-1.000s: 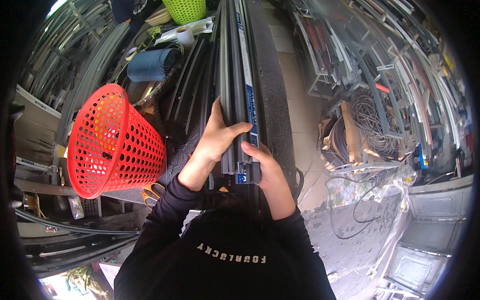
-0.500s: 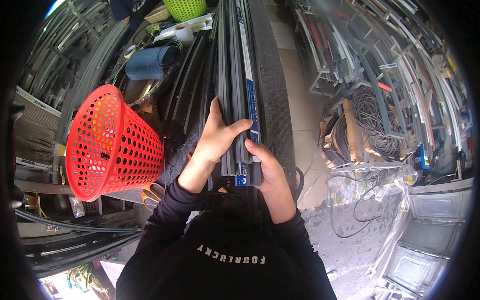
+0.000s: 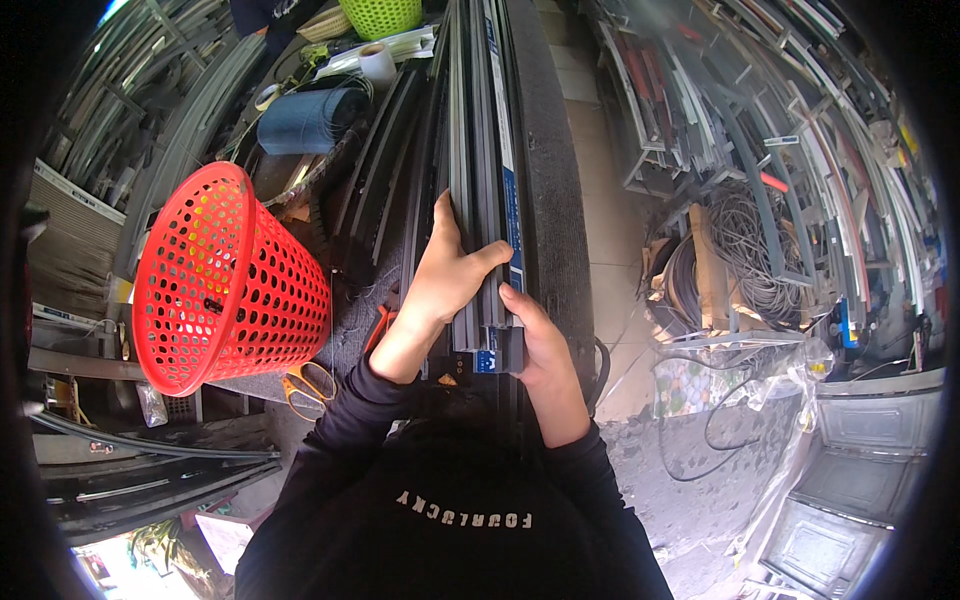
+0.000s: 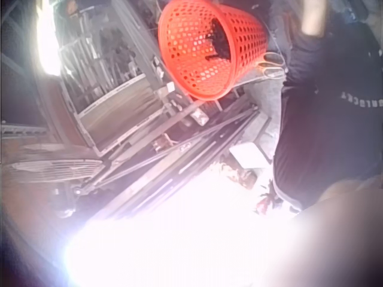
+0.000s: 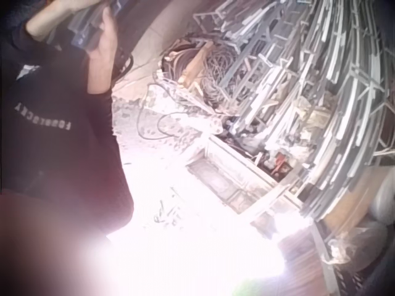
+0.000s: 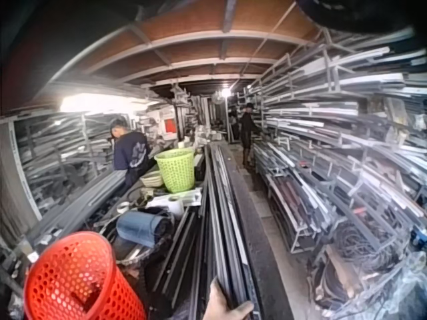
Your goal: The person assembles a window frame by inserting a rubber seal into an aluminum profile, cutting the seal with shears, and fitting it along the profile. They then place the assembled frame among other frames and handle additional profiles and seals.
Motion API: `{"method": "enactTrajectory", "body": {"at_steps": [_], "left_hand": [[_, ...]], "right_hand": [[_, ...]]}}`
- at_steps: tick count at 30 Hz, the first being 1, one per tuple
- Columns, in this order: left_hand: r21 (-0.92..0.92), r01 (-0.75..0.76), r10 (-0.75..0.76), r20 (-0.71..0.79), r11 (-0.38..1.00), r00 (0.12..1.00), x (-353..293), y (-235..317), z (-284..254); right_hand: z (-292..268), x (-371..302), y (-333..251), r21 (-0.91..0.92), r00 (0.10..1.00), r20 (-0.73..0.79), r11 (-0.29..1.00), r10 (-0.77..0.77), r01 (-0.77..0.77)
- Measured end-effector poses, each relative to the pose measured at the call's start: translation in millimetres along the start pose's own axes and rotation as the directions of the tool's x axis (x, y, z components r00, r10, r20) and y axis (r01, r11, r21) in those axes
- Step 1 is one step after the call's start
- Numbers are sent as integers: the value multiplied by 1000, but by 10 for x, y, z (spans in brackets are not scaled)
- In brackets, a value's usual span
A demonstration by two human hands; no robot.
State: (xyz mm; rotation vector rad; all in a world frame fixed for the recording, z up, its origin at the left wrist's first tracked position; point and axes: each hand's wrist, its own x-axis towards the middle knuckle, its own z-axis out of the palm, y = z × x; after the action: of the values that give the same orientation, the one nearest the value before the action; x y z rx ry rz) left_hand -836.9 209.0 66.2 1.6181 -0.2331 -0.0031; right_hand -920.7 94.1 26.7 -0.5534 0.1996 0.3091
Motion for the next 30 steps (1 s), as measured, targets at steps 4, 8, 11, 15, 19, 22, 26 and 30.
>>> {"method": "enactTrajectory", "body": {"at_steps": [4, 8, 11, 15, 19, 22, 26, 30], "left_hand": [[128, 21, -18, -26, 992, 1000, -19, 21, -11], [206, 34, -32, -10, 978, 999, -37, 160, -49], [221, 42, -48, 22, 974, 999, -26, 292, -79], [304, 27, -43, 45, 952, 998, 8, 432, -73], [315, 19, -36, 49, 949, 998, 28, 520, -30], [375, 34, -60, 57, 926, 997, 8, 563, 10], [441, 90, -139, 79, 893, 987, -18, 594, 50], [453, 109, -166, 88, 885, 982, -16, 580, 32]], "right_hand": [[-155, 65, 110, 113, 998, 47, 992, 52, -57], [-222, 103, 184, 102, 997, 57, 993, 56, -61], [-182, 109, 185, 76, 996, 62, 995, 56, -61], [-71, 71, 116, 104, 996, 64, 992, 60, -67], [30, 20, 62, 70, 992, 122, 997, 28, -36], [49, 15, 79, 179, 987, 162, 983, 18, -47], [-24, 51, 152, 339, 965, 262, 935, 13, -104], [-164, 82, 212, 371, 965, 260, 918, 42, -140]]}}
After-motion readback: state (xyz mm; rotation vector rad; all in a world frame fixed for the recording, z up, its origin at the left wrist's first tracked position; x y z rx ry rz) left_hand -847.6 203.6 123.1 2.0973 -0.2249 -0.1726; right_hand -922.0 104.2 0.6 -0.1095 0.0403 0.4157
